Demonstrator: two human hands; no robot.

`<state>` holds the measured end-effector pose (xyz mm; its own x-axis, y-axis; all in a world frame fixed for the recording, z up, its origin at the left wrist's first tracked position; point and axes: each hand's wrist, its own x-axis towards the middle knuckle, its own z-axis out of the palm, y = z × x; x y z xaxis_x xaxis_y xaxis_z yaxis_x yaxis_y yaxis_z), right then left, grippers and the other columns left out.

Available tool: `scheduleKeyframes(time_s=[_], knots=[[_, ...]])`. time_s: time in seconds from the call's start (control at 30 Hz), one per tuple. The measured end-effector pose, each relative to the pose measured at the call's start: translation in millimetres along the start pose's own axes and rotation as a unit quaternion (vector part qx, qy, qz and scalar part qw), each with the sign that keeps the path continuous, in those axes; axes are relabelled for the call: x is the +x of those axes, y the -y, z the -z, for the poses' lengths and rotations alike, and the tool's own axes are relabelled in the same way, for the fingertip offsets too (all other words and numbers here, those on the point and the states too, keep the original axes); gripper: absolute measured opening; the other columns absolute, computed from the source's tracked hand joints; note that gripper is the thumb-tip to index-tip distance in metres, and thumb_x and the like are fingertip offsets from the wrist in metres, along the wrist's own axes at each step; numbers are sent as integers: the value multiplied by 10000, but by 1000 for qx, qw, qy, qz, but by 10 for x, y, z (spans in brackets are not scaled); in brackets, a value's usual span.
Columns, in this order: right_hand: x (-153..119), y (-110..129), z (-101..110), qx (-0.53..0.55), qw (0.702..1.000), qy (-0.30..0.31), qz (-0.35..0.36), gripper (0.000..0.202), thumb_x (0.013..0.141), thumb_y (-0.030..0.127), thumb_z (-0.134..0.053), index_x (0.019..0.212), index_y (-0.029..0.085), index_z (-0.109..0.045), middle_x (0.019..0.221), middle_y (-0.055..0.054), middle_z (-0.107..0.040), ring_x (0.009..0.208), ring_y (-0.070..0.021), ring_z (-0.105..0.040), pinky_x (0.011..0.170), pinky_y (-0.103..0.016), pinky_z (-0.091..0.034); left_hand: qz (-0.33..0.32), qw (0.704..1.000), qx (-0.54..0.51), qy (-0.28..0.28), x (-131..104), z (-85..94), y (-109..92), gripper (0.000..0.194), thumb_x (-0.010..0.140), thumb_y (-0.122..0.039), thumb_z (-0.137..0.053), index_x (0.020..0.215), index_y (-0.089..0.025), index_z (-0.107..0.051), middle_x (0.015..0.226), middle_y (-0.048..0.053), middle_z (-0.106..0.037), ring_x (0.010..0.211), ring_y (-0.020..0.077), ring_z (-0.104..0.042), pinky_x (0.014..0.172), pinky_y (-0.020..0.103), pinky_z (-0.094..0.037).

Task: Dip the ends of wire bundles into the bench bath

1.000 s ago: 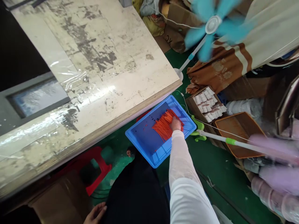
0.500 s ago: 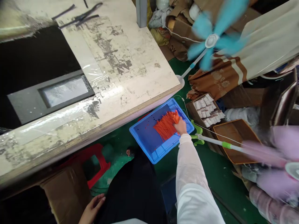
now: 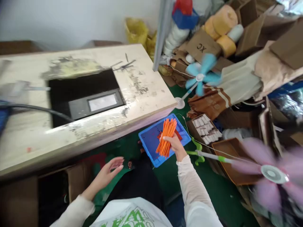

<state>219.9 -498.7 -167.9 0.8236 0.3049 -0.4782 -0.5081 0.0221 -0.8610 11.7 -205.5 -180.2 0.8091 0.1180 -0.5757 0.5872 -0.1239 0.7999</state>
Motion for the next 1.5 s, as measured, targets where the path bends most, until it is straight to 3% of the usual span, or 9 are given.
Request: scheduleKeyframes(time_s=[0.13,0.23,0.4,0.57,0.73,0.87,1.13,1.37,1.5], knots=[[-205,221,-1022,49,982,179,-33,267,600,229,-777,832,169,-660,730,-19,-695,662,-176,-659,629,-306,-552,-140,990,-26,-19,92,61,-971,771,683,-528,-736,1308,-126,-529,1252,177,-629,1124,279,-617,985,433,-480],[-280,332,-1698,31,957,283,-52,323,576,202,-799,869,175,-667,732,-7,-697,645,-165,-657,625,-292,-546,-183,979,-89,-19,52,280,-1280,751,651,-523,-770,1260,-132,-573,1245,163,-634,1100,287,-617,901,401,-511],[-314,351,-2537,-40,872,466,-144,322,555,220,-825,824,160,-657,687,-14,-677,611,-183,-657,610,-323,-542,-147,959,-238,-51,-258,738,-1131,570,661,-541,-764,1032,-116,-689,897,95,-704,842,228,-662,724,319,-521],[-249,268,-3257,-137,813,544,-154,323,564,259,-839,810,164,-651,686,-15,-663,637,-188,-647,636,-345,-534,-164,920,-322,-154,-510,1162,-876,535,616,-479,-815,1002,-124,-711,879,89,-704,856,226,-654,796,347,-515],[-17,360,-4084,-199,774,599,41,260,567,242,-795,773,182,-648,790,-18,-674,743,-201,-628,716,-361,-535,-214,913,-223,-267,-585,1806,-862,431,569,-410,-851,859,-125,-708,857,68,-701,867,224,-648,850,361,-499],[287,453,-4664,-223,699,654,185,270,615,305,-767,835,183,-669,863,-47,-692,854,-249,-630,827,-423,-526,-227,911,-117,-325,-598,2306,-912,447,490,-333,-896,838,-129,-702,823,47,-692,904,243,-642,888,369,-487],[798,52,-4978,-258,644,673,257,431,671,402,-747,1025,171,-662,1030,-114,-691,991,-306,-634,931,-470,-496,-246,874,-102,-407,-374,2535,-618,893,385,-298,-934,1212,-162,-626,1260,151,-611,1218,330,-547,1096,455,-365],[904,-35,-5051,-279,626,691,230,315,663,298,-724,955,185,-694,1066,-105,-705,1074,-314,-617,1015,-486,-444,-201,883,-166,-390,-205,2560,-483,634,485,-321,-900,1062,-160,-691,1190,129,-666,1189,303,-576,1091,456,-373],[833,184,-5081,-303,602,735,74,183,658,251,-719,812,168,-665,846,-49,-689,842,-240,-647,836,-426,-528,-205,905,-215,-304,-335,2667,-615,472,605,-388,-834,999,-160,-710,1107,109,-708,1138,292,-608,1049,445,-406]])
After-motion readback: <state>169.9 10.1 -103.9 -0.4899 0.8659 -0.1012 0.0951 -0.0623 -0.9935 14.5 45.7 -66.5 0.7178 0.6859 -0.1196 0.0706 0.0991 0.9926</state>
